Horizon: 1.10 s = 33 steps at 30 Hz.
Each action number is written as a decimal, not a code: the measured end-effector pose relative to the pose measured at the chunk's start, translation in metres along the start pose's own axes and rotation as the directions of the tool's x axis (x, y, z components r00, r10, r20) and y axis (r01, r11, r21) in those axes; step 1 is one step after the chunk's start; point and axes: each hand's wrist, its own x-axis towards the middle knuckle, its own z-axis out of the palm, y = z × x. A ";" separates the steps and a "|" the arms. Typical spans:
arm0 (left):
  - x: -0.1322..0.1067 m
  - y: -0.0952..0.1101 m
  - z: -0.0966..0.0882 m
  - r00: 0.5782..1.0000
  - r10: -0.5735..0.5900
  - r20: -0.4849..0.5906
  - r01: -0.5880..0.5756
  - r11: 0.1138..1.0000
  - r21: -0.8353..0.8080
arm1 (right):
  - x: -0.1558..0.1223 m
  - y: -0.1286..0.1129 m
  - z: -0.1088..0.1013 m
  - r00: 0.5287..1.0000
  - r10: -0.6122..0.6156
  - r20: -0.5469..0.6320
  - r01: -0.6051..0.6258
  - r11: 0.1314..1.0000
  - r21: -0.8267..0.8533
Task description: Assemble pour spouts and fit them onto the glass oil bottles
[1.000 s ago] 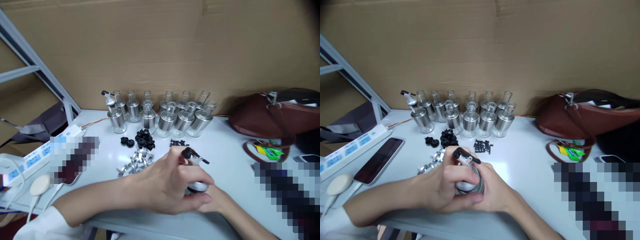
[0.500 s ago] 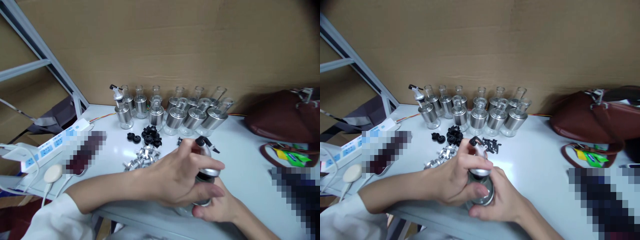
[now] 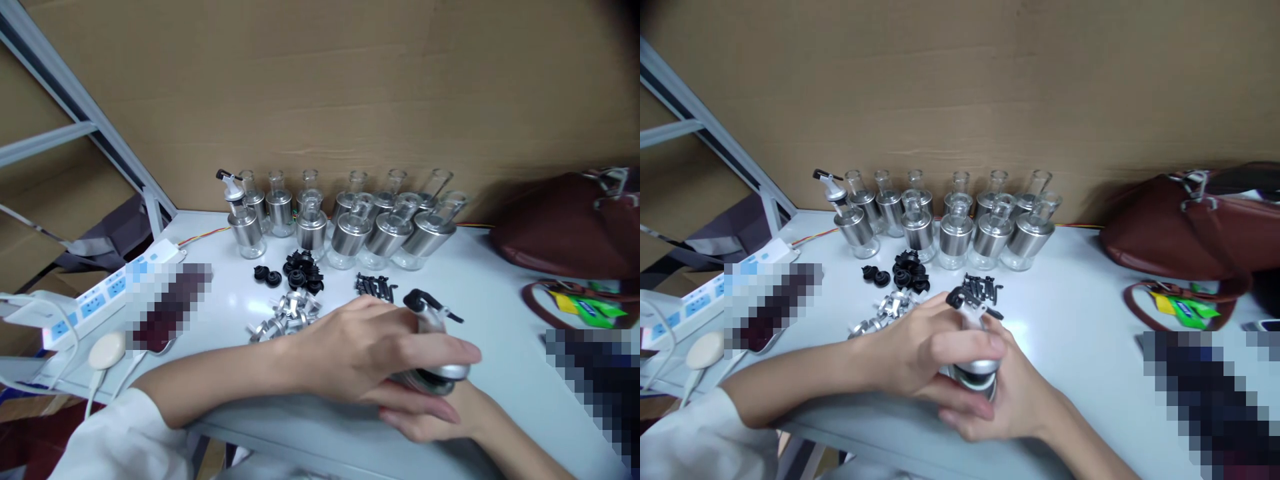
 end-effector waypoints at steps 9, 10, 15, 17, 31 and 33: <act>-0.015 -0.018 0.003 0.994 -0.096 0.060 0.083 0.979 0.184 | -0.005 0.002 0.005 1.000 -0.003 0.023 -0.001 0.990 0.143; -0.018 -0.019 0.004 0.988 -0.127 0.088 0.110 0.978 0.176 | -0.006 0.003 0.007 1.000 0.009 -0.014 -0.008 0.993 0.119; -0.019 -0.019 0.003 0.982 -0.171 0.085 0.158 0.977 0.142 | -0.003 0.004 0.010 0.998 0.063 -0.028 -0.056 0.977 0.204; -0.017 -0.018 -0.001 0.981 -0.171 0.087 0.158 0.978 0.139 | 0.000 0.001 0.009 0.995 0.101 -0.017 -0.093 0.959 0.269; -0.016 -0.023 -0.006 0.972 -0.215 -0.093 0.234 0.914 0.332 | 0.004 0.009 0.017 0.936 0.350 0.046 -0.250 0.564 0.787; -0.017 -0.024 -0.005 0.974 -0.201 -0.105 0.226 0.896 0.383 | 0.004 0.008 0.017 0.919 0.375 0.122 -0.304 0.476 0.826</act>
